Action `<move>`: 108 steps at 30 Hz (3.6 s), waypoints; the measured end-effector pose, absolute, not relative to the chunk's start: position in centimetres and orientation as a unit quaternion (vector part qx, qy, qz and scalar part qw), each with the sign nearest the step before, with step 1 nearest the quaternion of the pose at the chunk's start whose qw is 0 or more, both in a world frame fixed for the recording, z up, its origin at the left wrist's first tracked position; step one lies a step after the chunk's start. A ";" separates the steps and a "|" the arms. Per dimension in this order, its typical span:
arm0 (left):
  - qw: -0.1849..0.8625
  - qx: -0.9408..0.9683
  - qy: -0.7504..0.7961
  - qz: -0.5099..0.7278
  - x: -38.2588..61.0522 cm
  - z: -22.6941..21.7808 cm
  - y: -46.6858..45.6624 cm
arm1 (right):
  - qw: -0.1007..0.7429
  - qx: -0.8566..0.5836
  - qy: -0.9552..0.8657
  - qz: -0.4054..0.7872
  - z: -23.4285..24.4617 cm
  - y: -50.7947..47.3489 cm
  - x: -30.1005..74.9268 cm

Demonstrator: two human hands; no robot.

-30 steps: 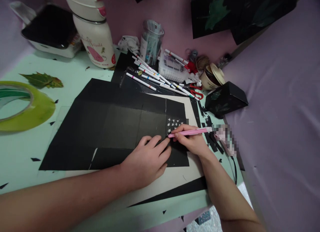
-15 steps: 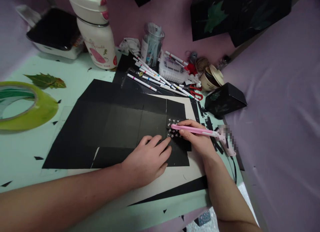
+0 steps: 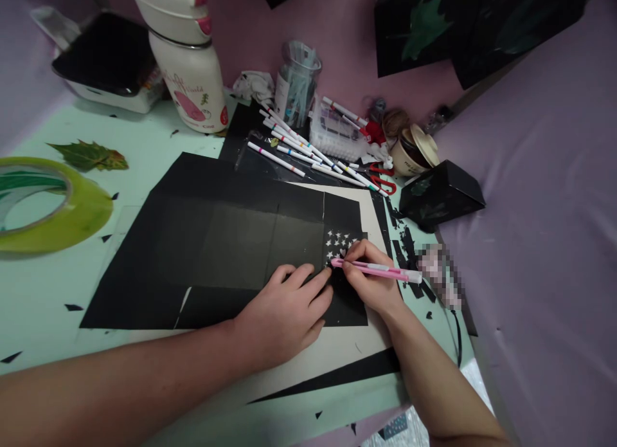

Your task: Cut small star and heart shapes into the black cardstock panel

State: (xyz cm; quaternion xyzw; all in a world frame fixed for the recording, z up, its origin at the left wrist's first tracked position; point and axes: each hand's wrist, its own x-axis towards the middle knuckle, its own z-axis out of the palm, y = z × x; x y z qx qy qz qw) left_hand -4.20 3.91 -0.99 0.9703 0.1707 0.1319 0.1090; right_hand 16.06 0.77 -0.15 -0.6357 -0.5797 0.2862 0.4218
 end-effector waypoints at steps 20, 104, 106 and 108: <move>0.109 0.969 0.171 0.138 -4.1 -1.0 3.9 | 0.416 -0.607 -0.585 0.341 -0.1 0.7 16.2; 0.170 0.973 0.061 0.141 -4.1 0.0 4.1 | 0.495 -0.594 -0.575 0.267 -1.1 2.1 17.7; 0.153 0.971 0.082 0.164 -4.1 -0.2 4.0 | 0.508 -0.593 -0.555 0.285 -1.0 2.1 17.8; 0.132 0.968 0.116 0.177 -4.1 -0.4 4.1 | 0.504 -0.603 -0.549 0.285 -0.6 2.0 17.8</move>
